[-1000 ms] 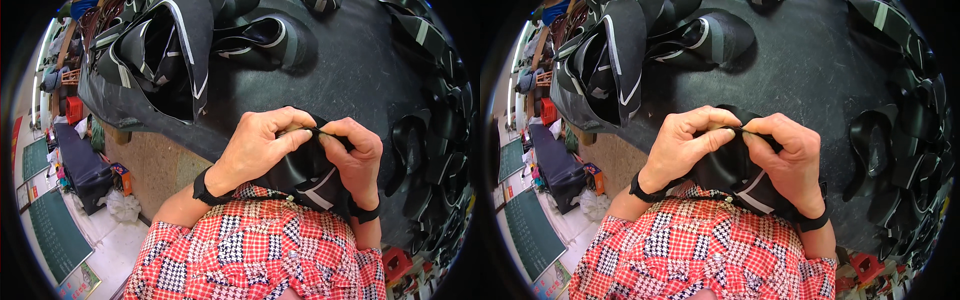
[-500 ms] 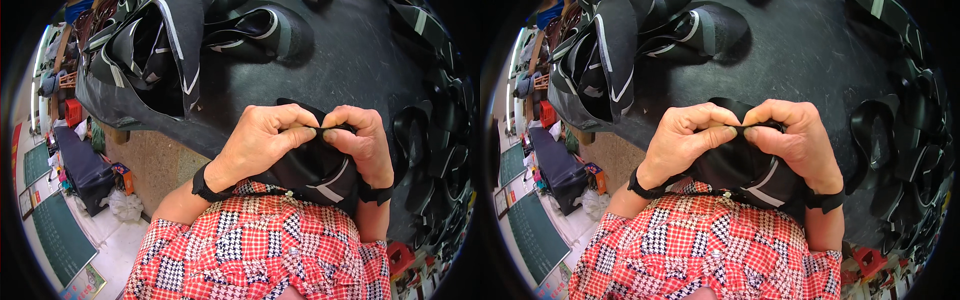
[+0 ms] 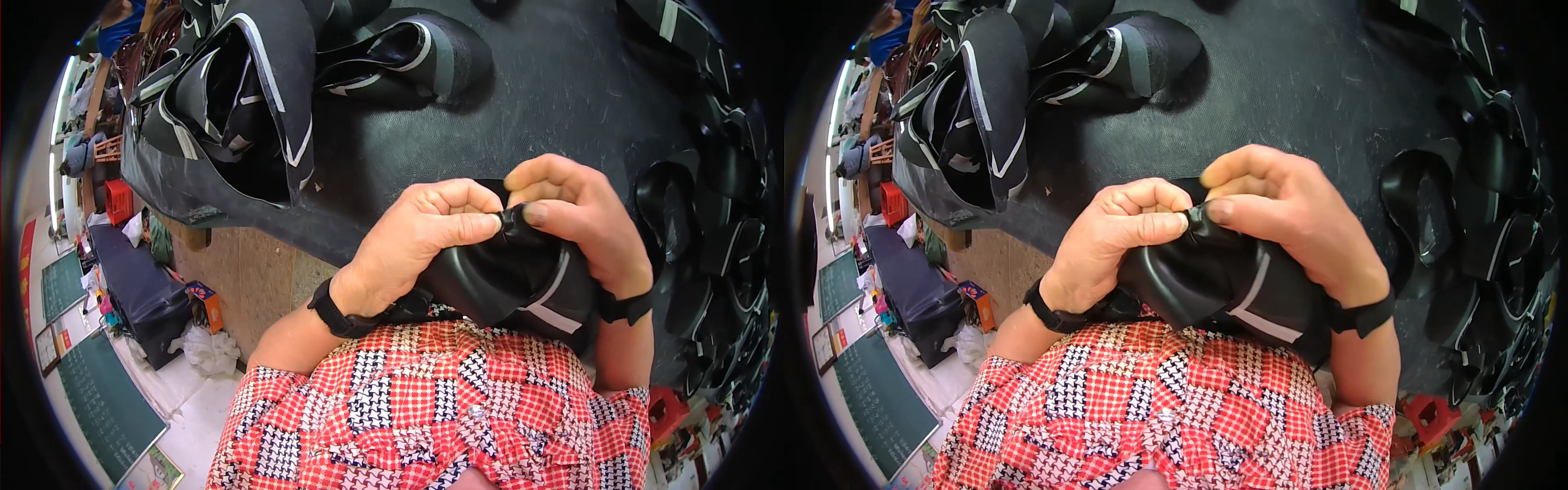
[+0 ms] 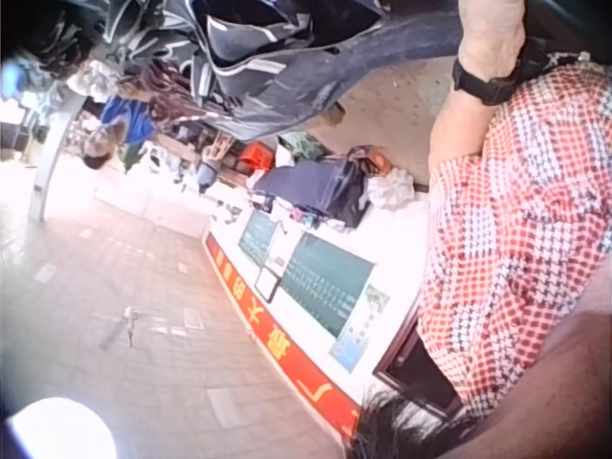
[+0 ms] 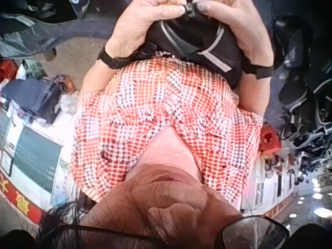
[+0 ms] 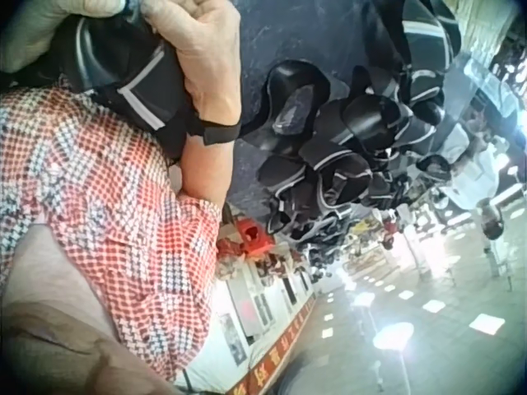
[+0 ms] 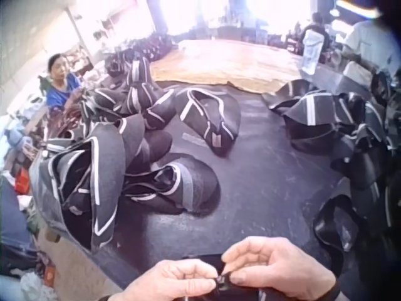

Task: Inspecting and handling black shoe components in a manufacturing setting.

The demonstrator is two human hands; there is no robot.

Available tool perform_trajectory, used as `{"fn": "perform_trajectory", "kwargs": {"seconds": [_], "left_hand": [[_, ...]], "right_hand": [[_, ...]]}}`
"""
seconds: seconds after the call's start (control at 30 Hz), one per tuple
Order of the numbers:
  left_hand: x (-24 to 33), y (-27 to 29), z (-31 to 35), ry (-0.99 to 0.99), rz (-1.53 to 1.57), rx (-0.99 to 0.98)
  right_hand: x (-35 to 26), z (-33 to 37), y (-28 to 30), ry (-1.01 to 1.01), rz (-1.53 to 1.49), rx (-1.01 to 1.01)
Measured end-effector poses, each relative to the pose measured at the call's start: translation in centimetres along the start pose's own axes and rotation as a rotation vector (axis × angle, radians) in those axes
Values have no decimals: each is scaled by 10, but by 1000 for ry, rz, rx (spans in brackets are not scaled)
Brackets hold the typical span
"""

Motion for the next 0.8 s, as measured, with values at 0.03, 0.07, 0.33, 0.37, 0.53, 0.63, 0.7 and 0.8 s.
{"fn": "perform_trajectory", "kwargs": {"seconds": [0.03, 0.07, 0.33, 0.37, 0.53, 0.63, 0.7, 0.8], "left_hand": [[1, -2, 0, 4, 36, -13], [1, -1, 2, -1, 36, -14], [6, 3, 16, -22, 55, 49], [6, 3, 18, -32, 54, 50], [3, 10, 25, -78, -36, 57], [4, 11, 28, -107, -57, 53], [2, 10, 29, -109, -28, 39], [-6, 13, 30, -47, 28, 45]], "right_hand": [[-2, 3, 5, 18, -12, 29], [-5, 8, 3, 21, -8, 27], [-12, 16, -17, 49, 273, -32], [-10, 16, -19, 34, 236, -51], [-12, 16, -32, -5, 301, -114], [-13, 14, -36, 20, 367, -120], [-11, 13, -39, 36, 288, -141], [-12, 12, -45, 85, 308, -155]]}}
Point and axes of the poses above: each hand's wrist, its own z-axis away from the middle knuckle, its own y-axis out of the back of the hand, x = y × z, the point moved 10 cm from there along -z, towards the middle knuckle, and after that the axes turned 1 degree about -x, right-handed, at the moved point
